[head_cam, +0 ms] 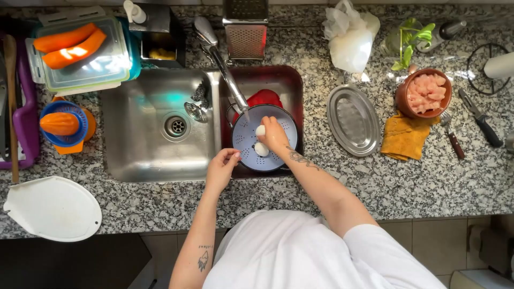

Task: The person peels hard-boiled eggs over a kitchen sink using their hands. They remove the shells from several eggs and place the peeled eggs onto a metal tray on the countertop.

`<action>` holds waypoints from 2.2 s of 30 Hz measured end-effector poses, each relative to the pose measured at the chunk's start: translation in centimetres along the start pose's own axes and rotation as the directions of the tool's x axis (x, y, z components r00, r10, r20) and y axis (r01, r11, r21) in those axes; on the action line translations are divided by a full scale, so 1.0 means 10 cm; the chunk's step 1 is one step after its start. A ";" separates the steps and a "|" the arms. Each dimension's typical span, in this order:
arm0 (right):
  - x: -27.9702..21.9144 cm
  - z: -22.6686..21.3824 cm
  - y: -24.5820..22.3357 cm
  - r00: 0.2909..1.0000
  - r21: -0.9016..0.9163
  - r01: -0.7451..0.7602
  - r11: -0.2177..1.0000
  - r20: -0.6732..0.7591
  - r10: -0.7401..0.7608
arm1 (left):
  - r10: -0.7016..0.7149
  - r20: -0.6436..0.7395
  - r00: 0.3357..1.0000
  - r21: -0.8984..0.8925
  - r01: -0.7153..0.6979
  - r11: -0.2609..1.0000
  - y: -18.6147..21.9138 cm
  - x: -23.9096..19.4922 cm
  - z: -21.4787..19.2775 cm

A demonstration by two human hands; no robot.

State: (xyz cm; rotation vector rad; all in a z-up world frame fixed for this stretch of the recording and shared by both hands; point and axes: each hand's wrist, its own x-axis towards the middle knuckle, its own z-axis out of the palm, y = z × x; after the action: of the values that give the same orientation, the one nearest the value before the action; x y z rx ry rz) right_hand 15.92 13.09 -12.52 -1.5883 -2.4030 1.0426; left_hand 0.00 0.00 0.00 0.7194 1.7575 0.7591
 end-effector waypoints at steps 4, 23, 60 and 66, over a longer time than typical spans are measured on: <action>-0.10 -0.52 -0.48 0.990 0.176 0.086 0.981 -0.123 -0.065 | 0.029 -0.002 1.000 -0.033 -0.029 0.999 0.10 0.15 -0.02; 0.00 -1.24 -0.14 0.819 -0.004 0.462 0.887 -0.382 -0.428 | 0.079 0.101 0.992 -0.213 -0.056 0.975 0.27 0.59 0.31; -0.11 -1.27 -0.80 0.885 0.352 0.458 0.817 -0.266 -0.381 | 0.068 0.142 0.987 -0.485 0.010 0.875 0.78 0.56 0.21; -0.15 -1.10 -0.90 0.996 0.796 -0.037 0.604 0.075 -0.038 | 0.247 -0.060 0.967 -0.400 -0.250 0.882 0.57 0.73 0.17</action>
State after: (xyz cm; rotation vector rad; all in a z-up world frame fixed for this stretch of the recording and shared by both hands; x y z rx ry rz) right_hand 14.08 15.13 1.53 -1.1851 -1.5162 1.8538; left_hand 0.23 9.42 -0.23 0.6609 1.4577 1.2603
